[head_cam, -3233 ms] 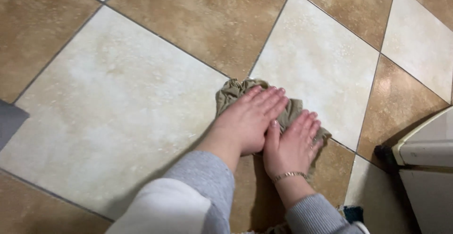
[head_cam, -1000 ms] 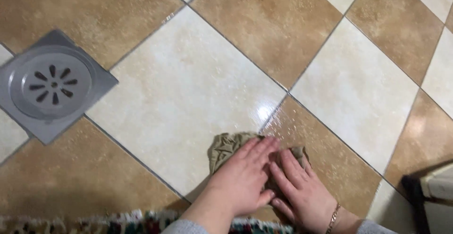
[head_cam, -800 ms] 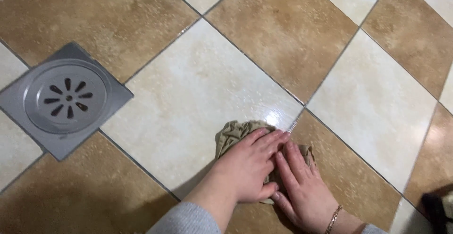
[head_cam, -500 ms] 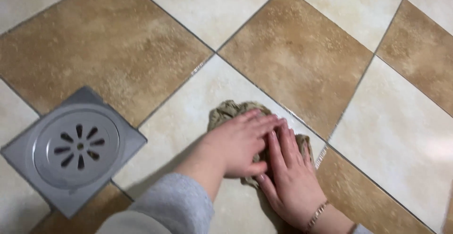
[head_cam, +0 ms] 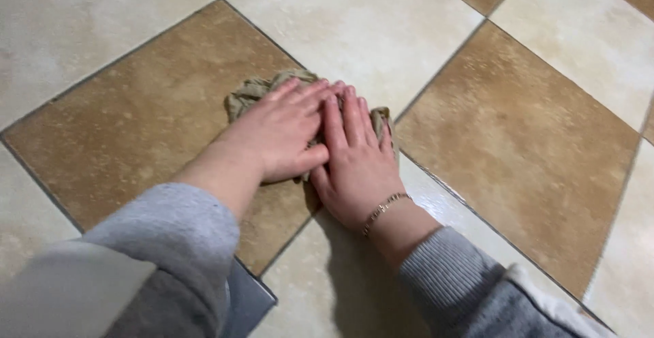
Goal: The person scrubs a tiled floor with a pink brush and soapy water from a blue bucket. They then wipe the floor with a beige cloth and finally dry it with a blue cloth.
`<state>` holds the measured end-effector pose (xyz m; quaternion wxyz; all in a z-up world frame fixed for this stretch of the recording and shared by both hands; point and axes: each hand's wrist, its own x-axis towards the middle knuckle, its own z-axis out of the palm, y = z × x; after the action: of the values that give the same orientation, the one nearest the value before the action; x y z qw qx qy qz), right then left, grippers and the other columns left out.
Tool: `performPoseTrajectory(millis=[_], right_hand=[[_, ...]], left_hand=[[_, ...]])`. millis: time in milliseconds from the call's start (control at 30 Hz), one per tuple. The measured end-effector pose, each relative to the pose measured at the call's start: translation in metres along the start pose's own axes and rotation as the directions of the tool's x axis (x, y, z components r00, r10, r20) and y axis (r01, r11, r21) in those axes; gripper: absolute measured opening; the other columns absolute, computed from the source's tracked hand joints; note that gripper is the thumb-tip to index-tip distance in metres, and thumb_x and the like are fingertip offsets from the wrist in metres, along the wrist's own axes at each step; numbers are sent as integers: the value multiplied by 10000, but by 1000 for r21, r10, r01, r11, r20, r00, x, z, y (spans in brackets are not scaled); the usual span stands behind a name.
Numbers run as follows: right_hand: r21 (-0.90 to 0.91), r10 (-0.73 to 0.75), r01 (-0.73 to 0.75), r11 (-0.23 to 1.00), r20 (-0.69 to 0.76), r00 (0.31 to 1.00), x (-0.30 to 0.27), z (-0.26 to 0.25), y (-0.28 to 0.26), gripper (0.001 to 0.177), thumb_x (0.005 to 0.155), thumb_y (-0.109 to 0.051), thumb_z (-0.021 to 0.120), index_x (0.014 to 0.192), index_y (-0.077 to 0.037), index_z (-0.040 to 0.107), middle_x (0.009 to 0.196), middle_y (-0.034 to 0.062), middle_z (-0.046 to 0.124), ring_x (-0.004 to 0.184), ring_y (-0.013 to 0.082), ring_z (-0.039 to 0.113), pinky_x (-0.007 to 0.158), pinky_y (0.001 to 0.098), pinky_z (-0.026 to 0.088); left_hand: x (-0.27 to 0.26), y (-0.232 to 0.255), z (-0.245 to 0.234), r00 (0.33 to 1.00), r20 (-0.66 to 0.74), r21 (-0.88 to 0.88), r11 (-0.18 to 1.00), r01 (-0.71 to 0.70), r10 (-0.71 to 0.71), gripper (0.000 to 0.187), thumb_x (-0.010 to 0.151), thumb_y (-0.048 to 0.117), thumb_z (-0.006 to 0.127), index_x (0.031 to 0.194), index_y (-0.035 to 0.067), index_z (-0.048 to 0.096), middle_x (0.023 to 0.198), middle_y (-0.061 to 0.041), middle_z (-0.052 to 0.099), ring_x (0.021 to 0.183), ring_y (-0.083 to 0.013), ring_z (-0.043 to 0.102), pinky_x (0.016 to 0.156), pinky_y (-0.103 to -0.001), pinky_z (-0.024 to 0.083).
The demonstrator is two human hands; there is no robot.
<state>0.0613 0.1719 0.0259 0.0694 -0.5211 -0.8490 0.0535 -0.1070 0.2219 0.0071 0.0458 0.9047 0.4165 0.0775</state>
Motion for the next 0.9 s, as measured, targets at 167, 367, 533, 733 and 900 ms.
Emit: performPoseTrajectory(millis=[167,367,533,733,900], right_hand=[[64,-36,27,998,153,988,51,4,-55,852,993,-447,433,1643,-88,15,1718,173,-19,1572,336,-14,1208,590,43],[159,-143,129,979,84,986,76,28,-121,892,933,-417,484,1636,-72,56,1731,128,65,1586,308,87,1211,592,122],[204,-239,230,952,20,971,74,51,-170,911,875,-391,534,1629,-82,125,1719,114,166,1576,296,173,1224,566,127],[297,-312,293,909,16,950,49,63,-242,928,814,-368,560,1626,-122,184,1715,60,212,1573,274,203,1226,579,117],[354,-338,306,884,29,941,20,66,-288,869,813,-296,540,1615,-150,239,1700,28,260,1564,238,224,1237,544,105]], left_hand=[[-46,-46,-23,986,71,-23,988,152,-150,817,923,473,377,1620,81,207,1709,-81,167,1557,-229,128,1234,-462,39],[-120,-69,-48,893,182,-69,900,429,-412,754,986,468,265,1648,165,71,1725,-66,62,1564,-230,47,1228,-451,-18],[-185,-91,-31,893,19,-17,893,451,-450,809,889,363,361,1637,102,198,1700,-104,202,1557,-245,147,1236,-446,38],[-279,-84,-25,860,-124,74,860,505,-494,839,836,317,405,1623,53,282,1678,-111,312,1542,-243,256,1248,-438,124],[-340,-65,-14,803,-194,83,806,586,-563,867,797,313,450,1622,82,320,1689,-81,329,1531,-261,304,1229,-461,201]])
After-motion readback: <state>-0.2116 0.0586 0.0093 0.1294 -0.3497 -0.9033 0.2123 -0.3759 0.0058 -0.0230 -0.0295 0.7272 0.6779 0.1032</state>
